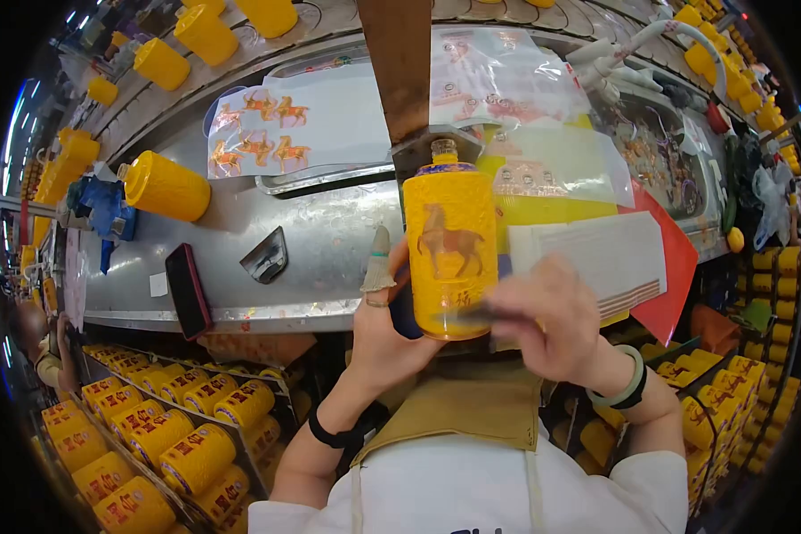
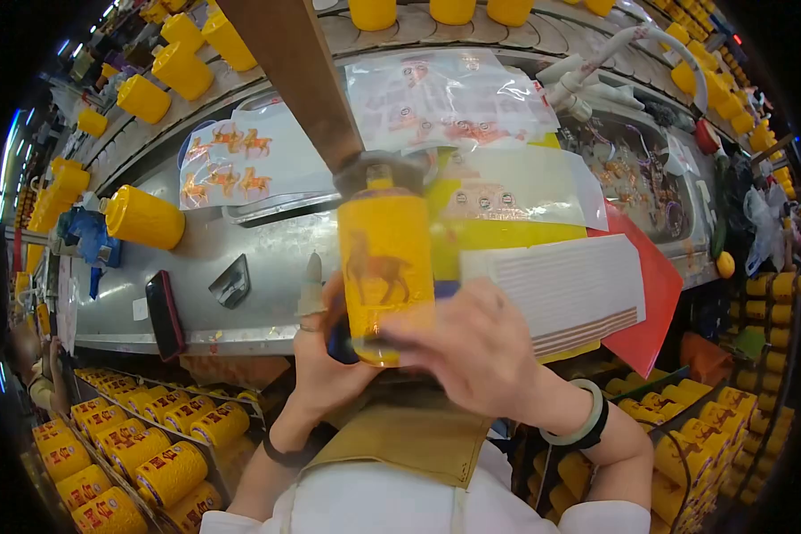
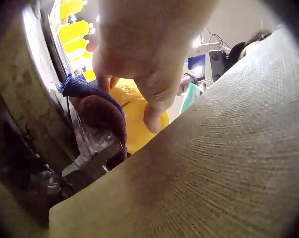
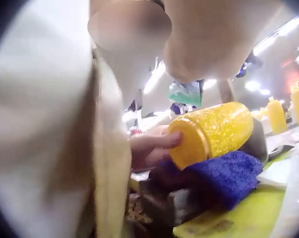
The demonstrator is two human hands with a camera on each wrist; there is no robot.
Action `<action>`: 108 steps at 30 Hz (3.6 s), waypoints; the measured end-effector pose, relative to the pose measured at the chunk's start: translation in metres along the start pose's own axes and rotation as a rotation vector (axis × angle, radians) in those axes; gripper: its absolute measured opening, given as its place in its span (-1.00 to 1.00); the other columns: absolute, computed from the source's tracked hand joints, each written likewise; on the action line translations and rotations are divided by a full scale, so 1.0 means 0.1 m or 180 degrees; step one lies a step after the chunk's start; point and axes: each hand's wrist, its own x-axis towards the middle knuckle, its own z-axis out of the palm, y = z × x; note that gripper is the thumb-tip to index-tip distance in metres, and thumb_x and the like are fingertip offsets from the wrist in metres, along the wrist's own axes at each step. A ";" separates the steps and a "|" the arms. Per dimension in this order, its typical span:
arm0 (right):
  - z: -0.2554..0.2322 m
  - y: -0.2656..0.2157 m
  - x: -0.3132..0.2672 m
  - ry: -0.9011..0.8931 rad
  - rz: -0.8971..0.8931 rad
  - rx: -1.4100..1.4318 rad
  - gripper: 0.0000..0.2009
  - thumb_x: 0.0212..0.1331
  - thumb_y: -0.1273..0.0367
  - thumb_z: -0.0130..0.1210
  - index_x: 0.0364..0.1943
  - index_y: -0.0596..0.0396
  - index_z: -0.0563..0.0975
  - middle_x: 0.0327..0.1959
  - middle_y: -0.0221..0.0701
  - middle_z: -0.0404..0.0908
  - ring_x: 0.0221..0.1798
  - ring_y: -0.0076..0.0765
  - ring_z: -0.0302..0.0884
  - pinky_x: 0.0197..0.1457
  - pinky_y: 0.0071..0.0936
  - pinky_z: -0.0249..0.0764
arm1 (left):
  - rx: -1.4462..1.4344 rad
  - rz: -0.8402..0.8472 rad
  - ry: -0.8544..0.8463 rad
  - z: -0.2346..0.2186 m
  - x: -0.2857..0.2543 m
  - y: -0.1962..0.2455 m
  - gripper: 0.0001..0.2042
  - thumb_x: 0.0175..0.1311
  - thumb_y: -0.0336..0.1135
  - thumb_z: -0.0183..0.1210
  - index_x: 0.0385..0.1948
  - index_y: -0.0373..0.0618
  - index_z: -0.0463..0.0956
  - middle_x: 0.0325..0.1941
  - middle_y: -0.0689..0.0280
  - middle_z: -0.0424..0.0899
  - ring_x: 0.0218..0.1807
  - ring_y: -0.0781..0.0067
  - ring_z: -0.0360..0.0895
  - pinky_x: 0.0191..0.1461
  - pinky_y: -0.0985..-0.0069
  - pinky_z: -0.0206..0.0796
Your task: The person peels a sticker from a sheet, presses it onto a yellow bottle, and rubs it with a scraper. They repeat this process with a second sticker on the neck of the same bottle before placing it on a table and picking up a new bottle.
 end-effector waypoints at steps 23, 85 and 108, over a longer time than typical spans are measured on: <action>-0.05 0.32 0.59 0.1023 0.1013 -0.0447 -0.70 0.20 0.56 0.28 0.03 0.10 0.60 -0.20 -0.24 0.68 -0.14 -0.11 0.65 -0.09 -0.29 0.56 | 0.0874 0.0161 0.0173 -0.03 0.02 0.27 0.00 -0.06 -0.26 0.66 0.48 -0.32 0.25 0.30 0.00 0.56 0.28 0.06 0.60 0.35 0.32 0.42; 0.43 0.36 0.27 0.0431 0.2682 0.1675 -0.28 0.21 0.32 0.42 0.41 0.24 0.32 0.34 -0.18 0.41 0.41 -0.23 0.33 0.49 -0.28 0.25 | -0.1647 -0.0797 -0.0273 0.02 0.58 0.38 -0.32 0.64 -0.39 -0.11 0.64 -0.24 -0.29 0.69 0.13 -0.04 0.69 0.31 -0.07 0.69 0.34 -0.16; 0.40 0.31 0.29 0.0174 0.2600 0.1247 -0.24 0.21 0.29 0.43 0.43 0.27 0.29 0.33 -0.15 0.40 0.39 -0.21 0.33 0.48 -0.27 0.26 | -0.2269 -0.1031 0.0040 0.08 0.51 0.33 -0.40 0.70 -0.27 -0.13 0.60 -0.31 -0.15 0.55 0.10 0.18 0.51 0.37 0.19 0.58 0.40 0.02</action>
